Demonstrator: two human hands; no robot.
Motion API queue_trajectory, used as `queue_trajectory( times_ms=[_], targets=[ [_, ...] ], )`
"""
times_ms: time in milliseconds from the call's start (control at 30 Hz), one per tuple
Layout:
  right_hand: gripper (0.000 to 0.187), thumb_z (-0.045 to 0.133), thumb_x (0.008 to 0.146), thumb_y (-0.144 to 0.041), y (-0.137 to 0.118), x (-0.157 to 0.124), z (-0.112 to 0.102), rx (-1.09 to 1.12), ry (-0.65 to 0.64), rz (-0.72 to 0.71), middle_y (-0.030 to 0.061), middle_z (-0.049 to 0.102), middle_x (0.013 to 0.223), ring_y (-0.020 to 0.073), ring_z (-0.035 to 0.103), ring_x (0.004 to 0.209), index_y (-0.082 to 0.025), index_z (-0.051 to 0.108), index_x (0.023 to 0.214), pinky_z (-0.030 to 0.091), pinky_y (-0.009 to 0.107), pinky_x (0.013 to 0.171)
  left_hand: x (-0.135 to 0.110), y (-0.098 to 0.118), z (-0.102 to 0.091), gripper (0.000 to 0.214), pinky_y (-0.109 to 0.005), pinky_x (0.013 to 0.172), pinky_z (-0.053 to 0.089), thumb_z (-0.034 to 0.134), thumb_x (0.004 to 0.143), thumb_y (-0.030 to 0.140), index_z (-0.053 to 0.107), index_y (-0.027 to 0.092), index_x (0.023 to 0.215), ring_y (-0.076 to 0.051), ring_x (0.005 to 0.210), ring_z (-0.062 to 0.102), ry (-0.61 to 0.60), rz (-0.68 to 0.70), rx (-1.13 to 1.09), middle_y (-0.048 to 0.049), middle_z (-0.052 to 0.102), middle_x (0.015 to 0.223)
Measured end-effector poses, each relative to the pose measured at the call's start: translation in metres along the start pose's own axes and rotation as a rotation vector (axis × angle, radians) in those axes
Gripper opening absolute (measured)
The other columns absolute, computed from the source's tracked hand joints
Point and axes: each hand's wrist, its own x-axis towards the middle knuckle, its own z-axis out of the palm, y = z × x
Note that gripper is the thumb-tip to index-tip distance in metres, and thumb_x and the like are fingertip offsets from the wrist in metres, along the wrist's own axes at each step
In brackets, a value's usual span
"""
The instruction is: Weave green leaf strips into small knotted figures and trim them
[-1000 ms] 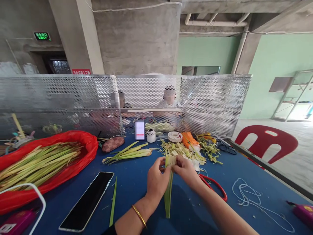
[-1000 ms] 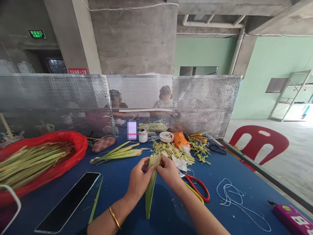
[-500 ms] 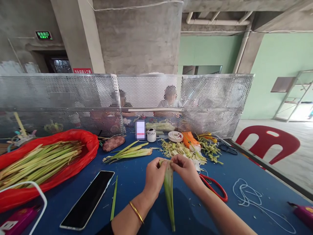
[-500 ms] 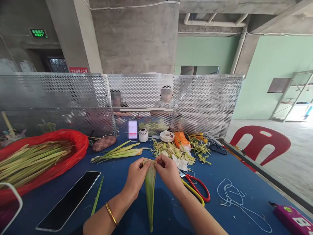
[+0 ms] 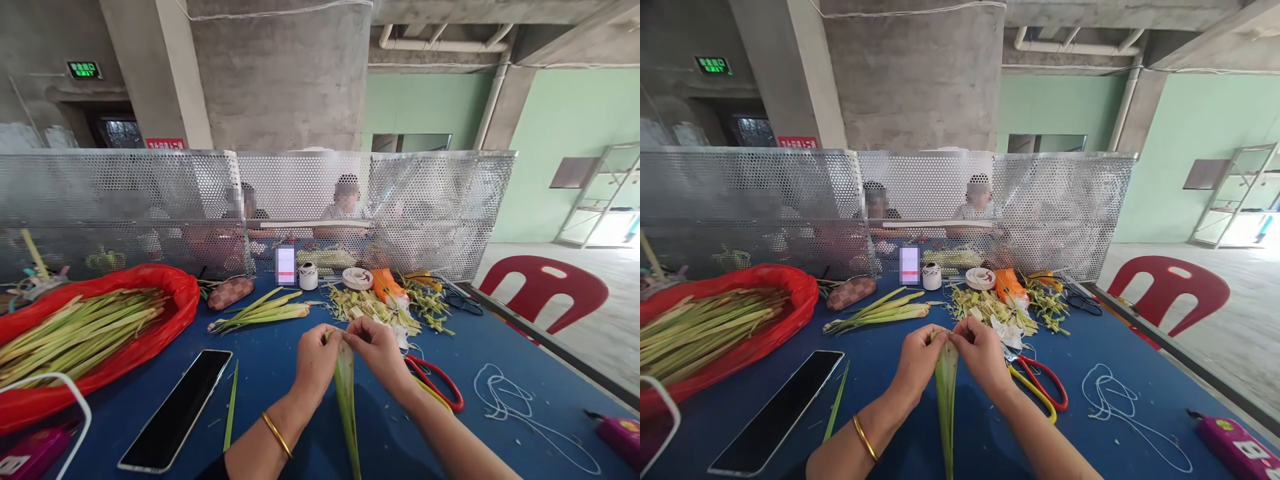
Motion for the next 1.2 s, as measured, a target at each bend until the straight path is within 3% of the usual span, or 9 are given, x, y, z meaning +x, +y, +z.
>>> queue_trajectory(
  times_ms=[200,367,700,900,1033,1200],
  targets=[
    [0.013,0.057,0.079,-0.028,-0.008,-0.003,0.0,-0.057,0.02,-0.112,-0.0003,0.059,0.065,0.0158,0.052,0.063,-0.02,0.06,0.07,0.039,0.025,0.059,0.0,0.001,0.002,0.024,-0.024,0.055,0.038,0.055,0.073,0.034,0.067,0.015,0.069,-0.016,0.061,0.055,0.009,-0.07,-0.128,-0.0026,0.064,0.064],
    [0.017,0.061,0.077,-0.033,-0.004,-0.001,0.003,0.019,0.011,-0.001,-0.0029,0.052,0.058,0.0136,0.044,0.055,-0.02,0.058,0.067,0.033,0.024,0.05,0.002,-0.003,0.002,0.024,-0.025,0.06,0.041,0.055,0.076,0.035,0.069,0.015,0.072,-0.018,0.067,0.059,0.022,0.006,-0.098,-0.0047,0.07,0.071],
    [0.016,0.062,0.076,-0.033,-0.011,-0.007,0.005,0.099,0.068,-0.072,-0.0011,0.057,0.062,0.0152,0.049,0.06,-0.019,0.061,0.067,0.039,0.026,0.058,0.004,-0.004,0.001,0.024,-0.025,0.058,0.041,0.056,0.075,0.034,0.069,0.015,0.073,-0.017,0.064,0.058,0.039,-0.003,-0.123,-0.0035,0.067,0.068],
    [0.026,0.065,0.075,-0.043,-0.003,-0.004,0.008,0.146,0.039,0.028,-0.0023,0.052,0.058,0.0136,0.044,0.056,-0.018,0.062,0.069,0.035,0.025,0.052,0.005,-0.006,0.001,0.023,-0.024,0.059,0.041,0.056,0.077,0.035,0.07,0.016,0.074,-0.016,0.066,0.058,0.042,0.044,-0.075,-0.0028,0.068,0.069],
    [0.029,0.066,0.072,-0.046,0.003,-0.001,0.007,0.214,0.081,0.087,-0.004,0.045,0.053,0.0126,0.039,0.053,-0.018,0.059,0.064,0.032,0.024,0.049,0.0,-0.005,0.007,0.03,-0.023,0.053,0.036,0.061,0.074,0.042,0.068,0.014,0.071,-0.013,0.059,0.051,0.006,-0.04,-0.218,-0.0007,0.063,0.062],
    [0.024,0.067,0.071,-0.041,0.006,-0.001,0.008,0.22,0.104,0.101,-0.0037,0.048,0.057,0.0132,0.042,0.055,-0.019,0.059,0.068,0.034,0.025,0.052,-0.007,-0.007,0.014,0.03,-0.022,0.05,0.033,0.066,0.069,0.042,0.067,0.012,0.072,-0.011,0.054,0.043,-0.016,-0.17,-0.4,0.002,0.056,0.058]
  ],
)
